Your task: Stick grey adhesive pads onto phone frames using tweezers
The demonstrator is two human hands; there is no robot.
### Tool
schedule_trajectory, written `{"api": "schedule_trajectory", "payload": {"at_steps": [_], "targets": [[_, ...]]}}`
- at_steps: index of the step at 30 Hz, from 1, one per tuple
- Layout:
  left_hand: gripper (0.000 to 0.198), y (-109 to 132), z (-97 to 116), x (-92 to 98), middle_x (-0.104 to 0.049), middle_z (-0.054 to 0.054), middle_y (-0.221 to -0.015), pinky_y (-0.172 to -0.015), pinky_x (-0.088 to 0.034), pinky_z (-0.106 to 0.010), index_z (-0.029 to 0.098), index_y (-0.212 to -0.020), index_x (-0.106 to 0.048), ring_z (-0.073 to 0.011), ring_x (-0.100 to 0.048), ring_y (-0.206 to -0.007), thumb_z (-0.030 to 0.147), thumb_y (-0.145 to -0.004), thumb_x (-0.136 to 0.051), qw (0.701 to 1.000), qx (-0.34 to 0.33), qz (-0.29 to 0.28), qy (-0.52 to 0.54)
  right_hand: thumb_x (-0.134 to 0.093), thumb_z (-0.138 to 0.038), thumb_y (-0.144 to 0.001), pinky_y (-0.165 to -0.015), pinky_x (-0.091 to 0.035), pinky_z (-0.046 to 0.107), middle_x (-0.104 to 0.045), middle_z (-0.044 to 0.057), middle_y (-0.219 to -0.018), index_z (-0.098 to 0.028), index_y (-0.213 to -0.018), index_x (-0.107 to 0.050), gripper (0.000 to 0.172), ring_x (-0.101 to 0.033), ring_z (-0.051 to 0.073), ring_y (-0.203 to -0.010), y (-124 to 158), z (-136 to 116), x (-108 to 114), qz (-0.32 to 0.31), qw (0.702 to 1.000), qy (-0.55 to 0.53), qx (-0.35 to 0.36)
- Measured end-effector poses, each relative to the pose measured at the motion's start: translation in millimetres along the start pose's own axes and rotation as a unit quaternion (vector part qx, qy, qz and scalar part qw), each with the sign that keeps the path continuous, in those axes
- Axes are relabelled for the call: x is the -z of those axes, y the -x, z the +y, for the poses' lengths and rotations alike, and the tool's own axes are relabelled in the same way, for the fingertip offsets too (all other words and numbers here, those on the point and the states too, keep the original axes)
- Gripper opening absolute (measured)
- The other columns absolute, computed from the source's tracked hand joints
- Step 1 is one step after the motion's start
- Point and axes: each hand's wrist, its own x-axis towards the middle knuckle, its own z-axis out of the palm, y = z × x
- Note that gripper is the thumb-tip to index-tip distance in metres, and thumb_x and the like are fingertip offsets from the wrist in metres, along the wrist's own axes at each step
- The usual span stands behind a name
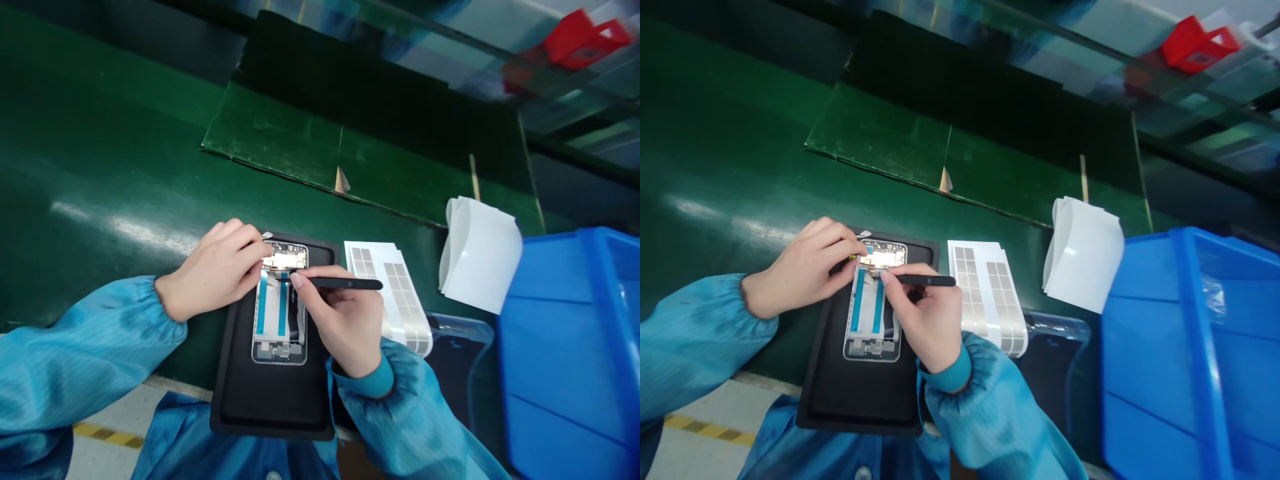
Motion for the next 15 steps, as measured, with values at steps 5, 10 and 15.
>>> {"api": "schedule_trajectory", "payload": {"at_steps": [5, 10, 15], "targets": [[0.013, -0.1, -0.2, 0.5, -0.063, -0.006, -0.097, -0.075, -0.043, -0.037, 0.017, -0.101, -0.064, -0.0224, -0.055, -0.091, 0.018, -0.095, -0.051, 1.000, -0.001, 0.000, 0.000, -0.075, -0.024, -0.084, -0.051, -0.053, 0.024, -0.074, 0.001, -0.074, -0.020, -0.085, -0.074, 0.005, -0.067, 0.014, -0.060, 1.2, 2.0, 0.8, -0.002, 1.000, 0.010, 0.005], [0.014, -0.2, -0.5, -0.1, -0.063, -0.007, -0.097, -0.076, -0.044, -0.037, 0.018, -0.101, -0.064, -0.0223, -0.055, -0.092, 0.019, -0.096, -0.051, 1.000, 0.001, -0.004, 0.002, -0.074, -0.024, -0.085, -0.051, -0.053, 0.023, -0.074, 0.001, -0.073, -0.020, -0.085, -0.074, 0.004, -0.067, 0.014, -0.059, 1.3, 1.9, 1.4, -0.005, 1.000, 0.019, 0.008], [0.015, -0.3, -0.3, 0.1, -0.063, -0.007, -0.097, -0.076, -0.043, -0.037, 0.017, -0.101, -0.064, -0.0226, -0.055, -0.091, 0.018, -0.096, -0.050, 1.000, 0.002, -0.002, 0.000, -0.074, -0.023, -0.085, -0.050, -0.052, 0.022, -0.074, 0.000, -0.072, -0.019, -0.084, -0.074, 0.004, -0.065, 0.012, -0.058, 1.1, 0.8, 1.2, -0.006, 1.000, 0.027, 0.016]]}}
